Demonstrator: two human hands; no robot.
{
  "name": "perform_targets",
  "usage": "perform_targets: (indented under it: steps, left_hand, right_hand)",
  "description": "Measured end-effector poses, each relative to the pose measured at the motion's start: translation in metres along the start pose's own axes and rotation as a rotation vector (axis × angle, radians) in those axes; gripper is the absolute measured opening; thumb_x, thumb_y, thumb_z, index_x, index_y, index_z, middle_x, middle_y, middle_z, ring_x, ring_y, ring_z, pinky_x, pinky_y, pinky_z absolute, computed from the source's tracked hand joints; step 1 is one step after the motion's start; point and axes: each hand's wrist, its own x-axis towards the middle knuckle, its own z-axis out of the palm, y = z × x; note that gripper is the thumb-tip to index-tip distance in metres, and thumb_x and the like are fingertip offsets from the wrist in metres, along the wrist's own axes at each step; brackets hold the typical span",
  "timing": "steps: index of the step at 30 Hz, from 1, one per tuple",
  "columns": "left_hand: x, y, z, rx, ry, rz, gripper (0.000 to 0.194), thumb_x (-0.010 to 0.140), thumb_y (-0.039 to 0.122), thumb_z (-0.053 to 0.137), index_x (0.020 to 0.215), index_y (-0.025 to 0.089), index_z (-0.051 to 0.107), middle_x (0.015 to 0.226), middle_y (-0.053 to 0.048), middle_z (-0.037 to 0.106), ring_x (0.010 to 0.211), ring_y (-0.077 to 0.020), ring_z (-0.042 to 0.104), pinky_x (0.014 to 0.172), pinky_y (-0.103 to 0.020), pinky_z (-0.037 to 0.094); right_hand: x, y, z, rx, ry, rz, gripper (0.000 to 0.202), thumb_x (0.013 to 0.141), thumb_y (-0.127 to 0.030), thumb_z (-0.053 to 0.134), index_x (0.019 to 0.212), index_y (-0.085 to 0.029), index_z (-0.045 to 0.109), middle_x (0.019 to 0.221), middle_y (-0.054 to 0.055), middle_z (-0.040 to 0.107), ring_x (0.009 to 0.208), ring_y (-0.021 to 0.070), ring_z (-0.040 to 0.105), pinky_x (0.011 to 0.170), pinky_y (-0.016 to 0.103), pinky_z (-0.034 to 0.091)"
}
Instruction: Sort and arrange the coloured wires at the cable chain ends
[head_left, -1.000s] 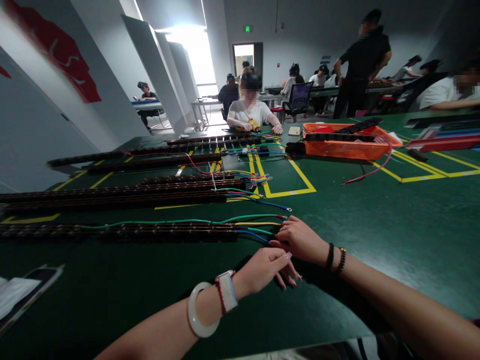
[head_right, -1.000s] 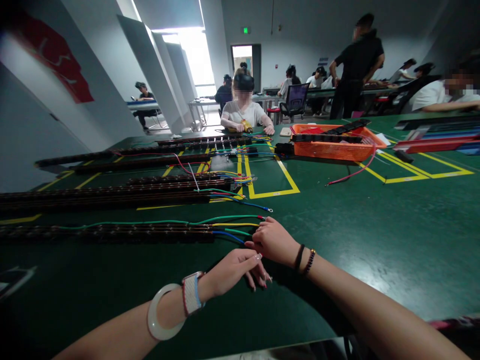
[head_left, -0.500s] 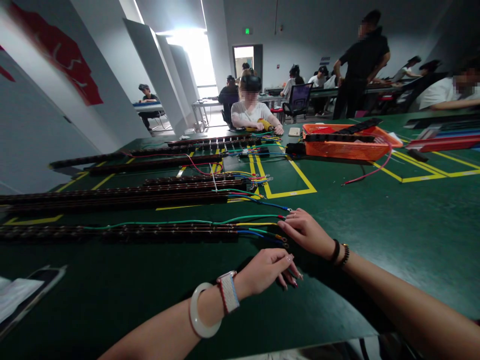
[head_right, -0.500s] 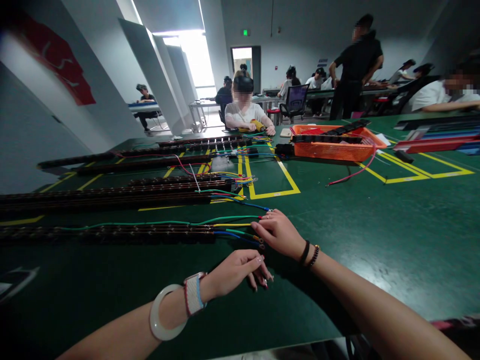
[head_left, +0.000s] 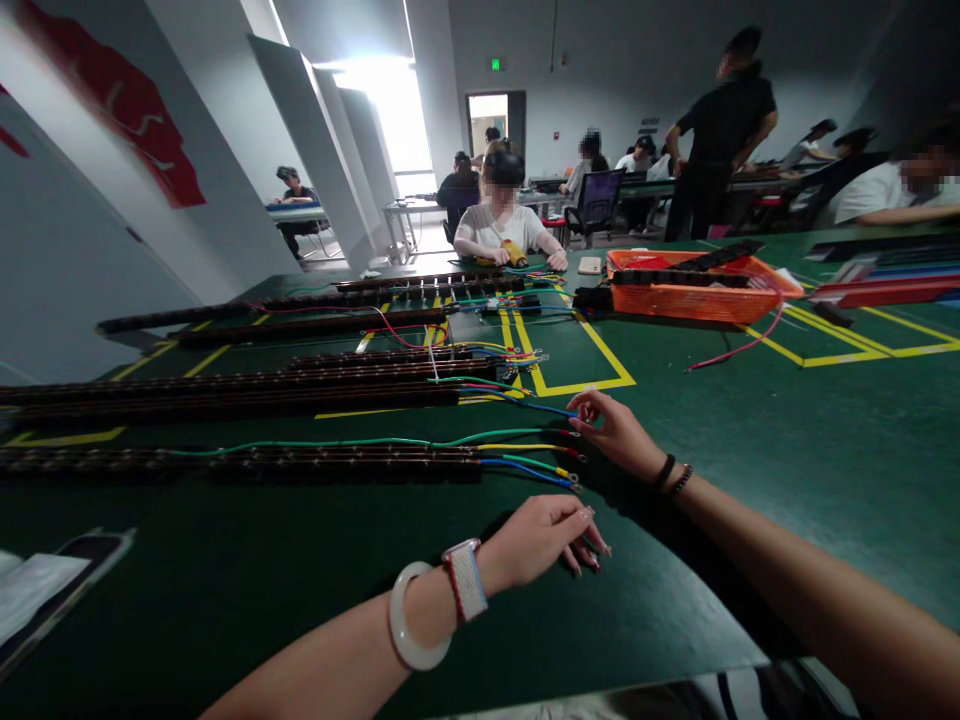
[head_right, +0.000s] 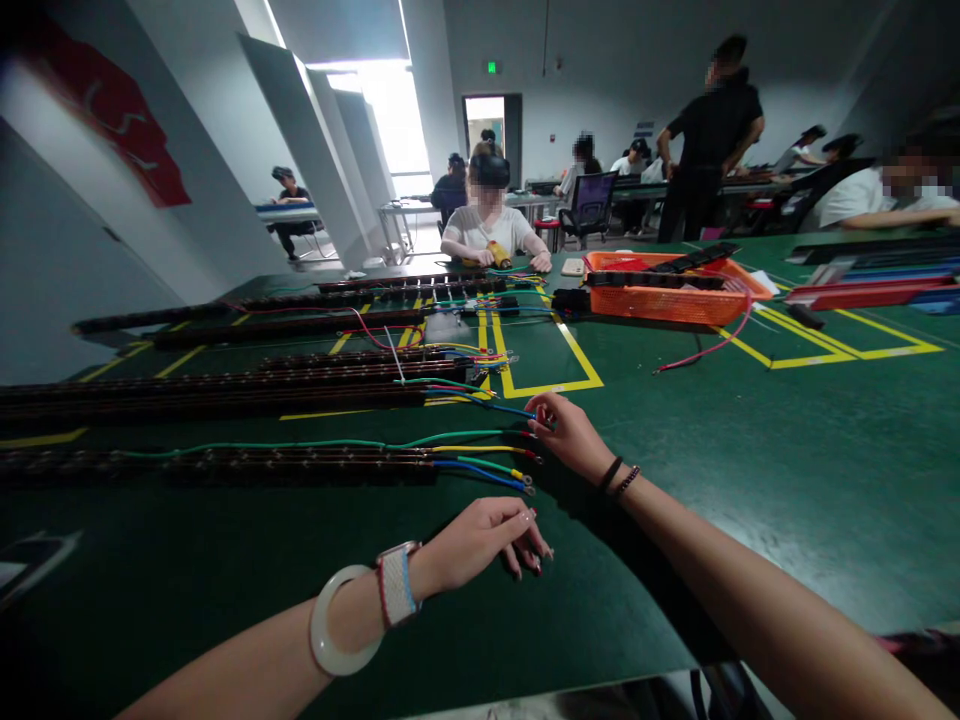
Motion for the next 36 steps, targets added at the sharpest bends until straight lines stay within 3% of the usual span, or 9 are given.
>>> perform_targets:
  steps: [10,17,36]
  left_hand:
    - [0.000,-0.001,-0.001,0.001,0.000,0.007,0.046,0.084,0.054,0.044,0.079,0.011,0.058,0.089,-0.013,0.068,0.071,-0.0154,0.064,0.059,-0.026,0.048]
    - [0.001,-0.004,-0.001,-0.030,0.000,0.004,0.046,0.083,0.055,0.045,0.078,0.011,0.059,0.085,-0.012,0.067,0.069,-0.0147,0.063,0.059,-0.026,0.048]
    - [0.000,0.002,-0.001,-0.022,0.004,-0.026,0.048,0.082,0.056,0.045,0.079,0.011,0.058,0.089,-0.014,0.068,0.072,-0.0158,0.064,0.060,-0.026,0.048]
  right_hand:
    - [0.031,-0.028,0.016,0.123,-0.134,-0.169,0.020,0.078,-0.020,0.059,0.098,-0.019,0.055,0.079,0.000,0.059,0.072,0.0131,0.053,0.067,0.026,0.043]
    - [0.036,-0.021,0.032,0.152,-0.154,-0.189,0.020,0.077,-0.016,0.059,0.096,-0.019,0.056,0.081,0.001,0.060,0.074,0.0134,0.056,0.070,0.027,0.044]
    - [0.032,-0.012,0.036,0.176,-0.174,-0.119,0.020,0.075,-0.019,0.060,0.094,-0.018,0.055,0.078,0.000,0.058,0.071,0.0128,0.055,0.067,0.026,0.045]
